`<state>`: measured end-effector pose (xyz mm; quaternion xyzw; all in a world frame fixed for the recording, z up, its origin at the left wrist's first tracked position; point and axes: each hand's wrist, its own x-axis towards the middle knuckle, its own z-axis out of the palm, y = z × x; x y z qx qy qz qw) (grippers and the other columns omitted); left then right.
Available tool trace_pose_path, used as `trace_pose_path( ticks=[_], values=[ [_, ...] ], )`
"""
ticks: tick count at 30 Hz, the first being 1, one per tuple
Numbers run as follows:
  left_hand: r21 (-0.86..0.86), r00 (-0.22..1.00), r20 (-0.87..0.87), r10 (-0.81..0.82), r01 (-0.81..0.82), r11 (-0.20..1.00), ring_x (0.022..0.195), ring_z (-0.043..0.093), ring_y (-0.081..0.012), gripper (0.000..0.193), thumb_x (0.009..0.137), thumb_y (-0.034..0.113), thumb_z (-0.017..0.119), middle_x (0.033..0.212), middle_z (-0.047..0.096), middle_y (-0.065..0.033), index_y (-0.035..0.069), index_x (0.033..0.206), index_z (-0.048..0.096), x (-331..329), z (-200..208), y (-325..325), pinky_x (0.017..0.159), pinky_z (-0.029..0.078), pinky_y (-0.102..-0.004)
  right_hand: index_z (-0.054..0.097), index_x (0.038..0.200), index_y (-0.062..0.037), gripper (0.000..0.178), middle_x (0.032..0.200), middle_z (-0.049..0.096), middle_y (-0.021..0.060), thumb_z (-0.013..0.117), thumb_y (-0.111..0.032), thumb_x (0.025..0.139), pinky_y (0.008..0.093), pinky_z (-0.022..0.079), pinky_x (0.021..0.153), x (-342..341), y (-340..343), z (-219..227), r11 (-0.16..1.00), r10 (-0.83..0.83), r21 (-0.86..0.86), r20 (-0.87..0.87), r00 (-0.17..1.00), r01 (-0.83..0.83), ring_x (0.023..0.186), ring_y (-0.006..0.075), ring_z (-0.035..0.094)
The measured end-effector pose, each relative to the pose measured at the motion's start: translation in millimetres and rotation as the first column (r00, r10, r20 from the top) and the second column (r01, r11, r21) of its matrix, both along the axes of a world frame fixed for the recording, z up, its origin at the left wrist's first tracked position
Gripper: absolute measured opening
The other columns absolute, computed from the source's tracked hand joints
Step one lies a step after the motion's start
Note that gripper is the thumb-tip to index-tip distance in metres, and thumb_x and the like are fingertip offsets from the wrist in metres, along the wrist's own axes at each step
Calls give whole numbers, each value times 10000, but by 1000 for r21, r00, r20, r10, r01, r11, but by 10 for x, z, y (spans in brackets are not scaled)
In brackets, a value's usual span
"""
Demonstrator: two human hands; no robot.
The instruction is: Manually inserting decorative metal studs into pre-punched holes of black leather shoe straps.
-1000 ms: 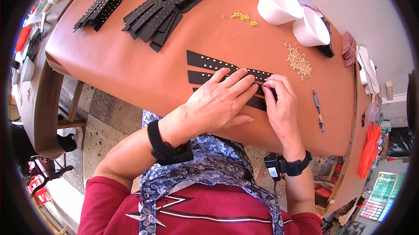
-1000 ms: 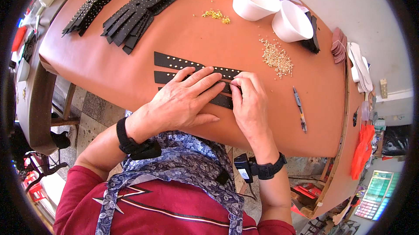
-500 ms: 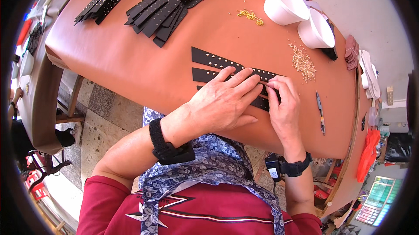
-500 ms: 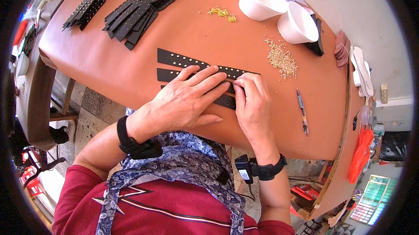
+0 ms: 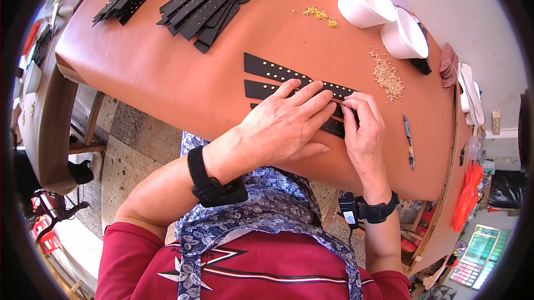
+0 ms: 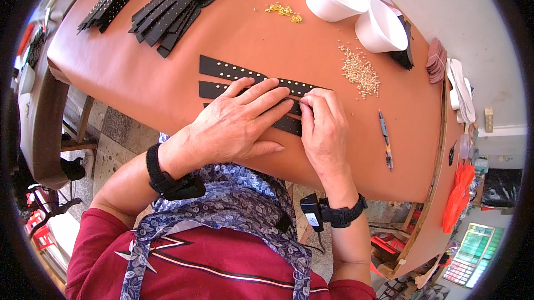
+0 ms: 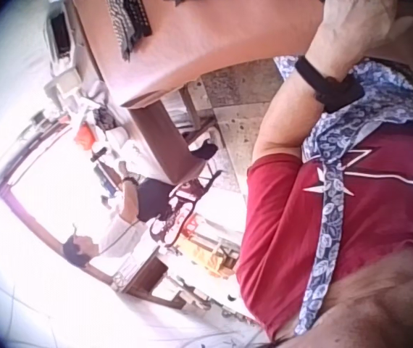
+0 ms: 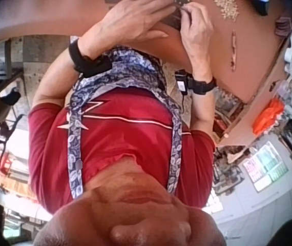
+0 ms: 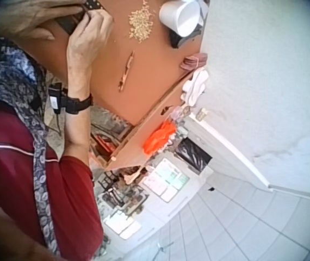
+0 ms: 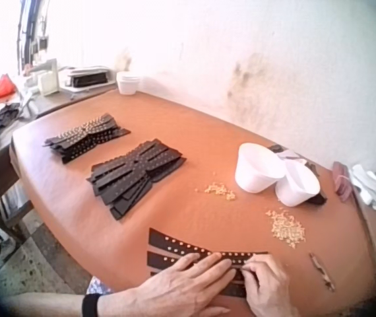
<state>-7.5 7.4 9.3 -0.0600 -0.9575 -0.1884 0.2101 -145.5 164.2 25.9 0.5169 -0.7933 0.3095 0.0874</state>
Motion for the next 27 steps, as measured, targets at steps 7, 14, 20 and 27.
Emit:
trace_pose_path(
  ticks=[7, 14, 20, 27],
  values=[
    [0, 1000, 4, 0, 0, 1000, 1382, 460, -305, 694, 846, 462, 728, 1431, 540, -126, 26, 1365, 582, -1, 8, 1, 1136, 363, -499, 650, 965, 12, 118, 1016, 647, 136, 672, 57, 858, 414, 542, 798, -31, 50, -15, 998, 57, -7, -41, 998, -57, 934, 321, 653],
    [-1, 1000, 4, 4, -4, 1000, 1378, 465, -307, 696, 839, 460, 732, 1428, 542, -127, 25, 1362, 586, 1, 17, 0, 1134, 368, -495, 696, 994, 20, 152, 1033, 671, 134, 674, 72, 853, 375, 559, 825, -8, 92, -33, 998, 53, -38, -2, 999, -53, 944, 304, 674],
    [12, 1000, 10, 1, -2, 1000, 1381, 461, -312, 703, 829, 459, 742, 1434, 537, -128, 34, 1366, 584, -8, 10, -2, 1138, 365, -502, 701, 1018, 39, 137, 1035, 681, 126, 654, 58, 890, 337, 565, 812, 5, 108, 19, 997, 31, -71, 165, 986, -19, 939, 253, 688],
    [12, 1000, 3, 2, -2, 1000, 1379, 461, -313, 707, 824, 462, 746, 1441, 530, -127, 38, 1367, 586, -11, -11, 7, 1140, 362, -506, 694, 1021, 44, 133, 1053, 677, 128, 641, 56, 900, 333, 566, 808, 3, 120, -1, 997, 31, -76, 144, 989, -21, 936, 252, 688]
  ],
)
